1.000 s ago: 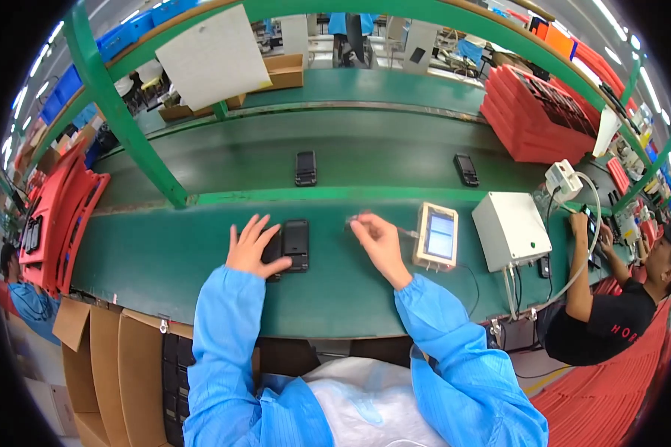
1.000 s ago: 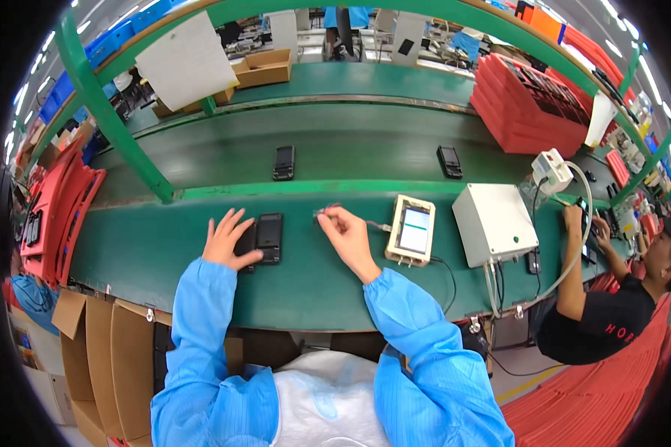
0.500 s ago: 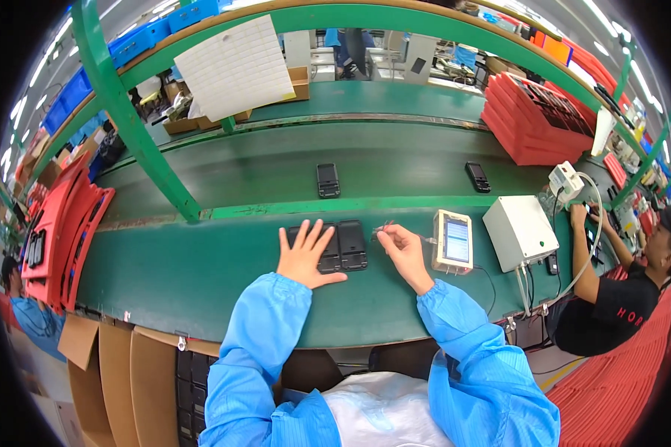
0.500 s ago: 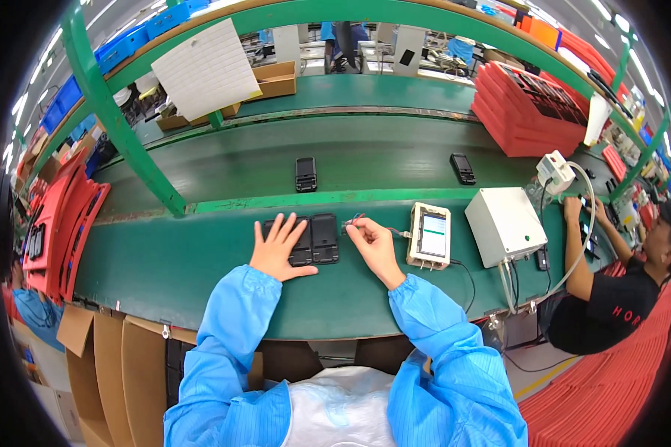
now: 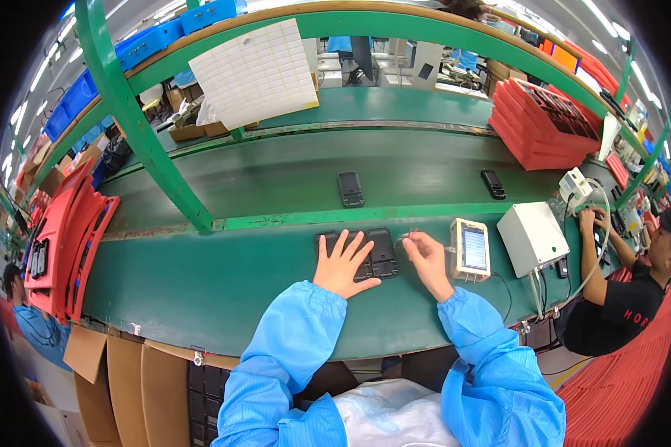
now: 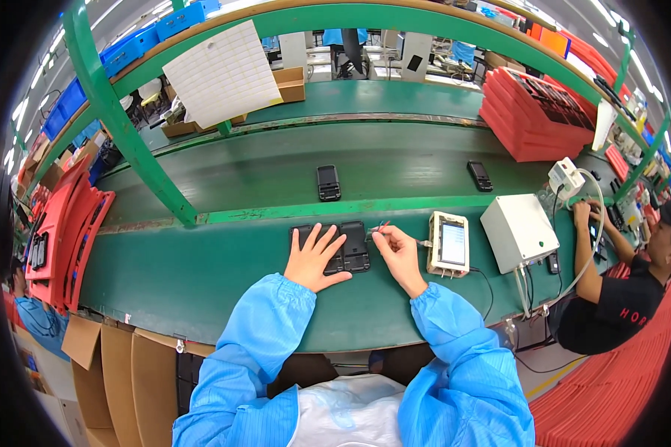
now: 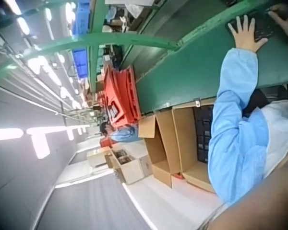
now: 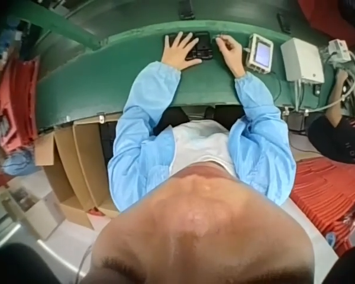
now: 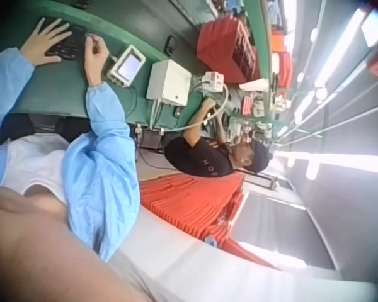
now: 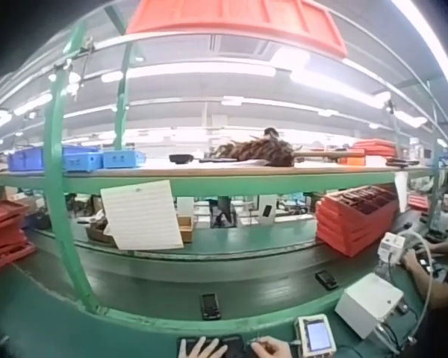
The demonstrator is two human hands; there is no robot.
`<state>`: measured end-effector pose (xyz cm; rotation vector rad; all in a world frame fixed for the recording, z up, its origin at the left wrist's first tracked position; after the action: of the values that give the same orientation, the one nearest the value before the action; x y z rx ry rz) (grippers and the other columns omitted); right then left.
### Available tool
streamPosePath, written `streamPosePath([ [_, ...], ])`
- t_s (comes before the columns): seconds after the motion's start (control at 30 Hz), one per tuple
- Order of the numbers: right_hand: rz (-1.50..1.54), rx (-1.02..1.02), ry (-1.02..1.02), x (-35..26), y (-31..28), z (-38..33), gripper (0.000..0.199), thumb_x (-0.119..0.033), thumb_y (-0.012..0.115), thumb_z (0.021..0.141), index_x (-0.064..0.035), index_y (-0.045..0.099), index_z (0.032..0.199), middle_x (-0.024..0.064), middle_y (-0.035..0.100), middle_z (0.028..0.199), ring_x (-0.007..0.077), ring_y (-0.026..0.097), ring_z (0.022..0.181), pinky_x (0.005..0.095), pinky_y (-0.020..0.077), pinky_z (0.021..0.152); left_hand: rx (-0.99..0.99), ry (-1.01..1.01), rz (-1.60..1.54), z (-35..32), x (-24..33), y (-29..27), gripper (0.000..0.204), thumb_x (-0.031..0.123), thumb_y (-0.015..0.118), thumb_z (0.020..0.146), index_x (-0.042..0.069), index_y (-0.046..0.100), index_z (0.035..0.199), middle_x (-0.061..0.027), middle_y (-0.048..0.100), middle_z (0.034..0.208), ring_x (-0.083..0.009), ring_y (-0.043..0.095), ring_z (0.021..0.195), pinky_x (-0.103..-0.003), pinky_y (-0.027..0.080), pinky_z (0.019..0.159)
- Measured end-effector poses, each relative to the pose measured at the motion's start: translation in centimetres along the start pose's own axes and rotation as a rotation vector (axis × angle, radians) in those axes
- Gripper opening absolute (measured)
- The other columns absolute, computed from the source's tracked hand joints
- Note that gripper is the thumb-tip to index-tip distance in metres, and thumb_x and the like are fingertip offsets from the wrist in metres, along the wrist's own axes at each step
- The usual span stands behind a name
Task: Testing smartphone components using an electronic probe on an assembly line.
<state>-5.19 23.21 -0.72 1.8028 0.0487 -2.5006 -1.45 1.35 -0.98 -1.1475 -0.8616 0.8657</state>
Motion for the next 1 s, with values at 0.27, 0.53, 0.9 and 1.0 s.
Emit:
streamPosePath([
  [0.27,0.057,-0.035,-0.133,-0.5,1.2,-0.2,0.008,-0.003,0.07,0.097,0.0014,0.066,0.103,-0.0006,0.061,0.094,0.0038,0.052,0.078,0.0208,0.0416,0.066,0.055,0.034,-0.047,-0.2,-0.3,-0.2,0.092,0.068,0.067,0.083,0.023,0.039,0.158,-0.0078,0.033,0.165,-0.0372,0.025,0.154,-0.071,0.012,0.119],
  [0.53,-0.093,-0.166,-0.1,-1.1,0.8,-0.3,0.01,-0.004,0.069,0.097,0.0033,0.067,0.105,0.0055,0.068,0.105,0.0138,0.066,0.1,0.0267,0.0522,0.087,0.034,0.046,0.031,-0.1,-0.1,-0.1,0.088,0.069,0.066,0.085,0.025,0.041,0.157,-0.0071,0.033,0.165,-0.0354,0.024,0.154,-0.07,0.014,0.12],
  [0.9,0.054,-0.176,-0.127,0.0,1.4,-0.2,0.017,-0.014,0.072,0.096,0.0016,0.072,0.101,-0.0025,0.065,0.088,0.0031,0.05,0.069,0.023,0.0404,0.06,0.086,0.106,0.015,-0.6,1.9,-0.1,0.086,0.067,0.071,0.082,0.019,0.051,0.15,-0.0057,0.038,0.163,-0.0331,0.028,0.153,-0.068,0.016,0.121],
  [1.0,0.059,-0.198,-0.105,-0.1,1.0,-0.4,0.017,-0.015,0.071,0.098,0.0012,0.072,0.102,-0.0014,0.068,0.091,0.0028,0.056,0.074,0.0215,0.0452,0.065,0.114,0.081,0.018,-0.9,2.4,0.0,0.084,0.068,0.07,0.082,0.02,0.053,0.148,-0.0065,0.041,0.161,-0.0337,0.03,0.152,-0.068,0.017,0.121],
])
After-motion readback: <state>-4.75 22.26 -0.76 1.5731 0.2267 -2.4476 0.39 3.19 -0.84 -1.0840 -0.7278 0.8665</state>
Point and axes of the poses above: each hand's wrist, its own z-axis towards the middle knuckle, its own y-axis out of the palm, x = y × z, the point moved 3 cm from there along z, towards the middle knuckle
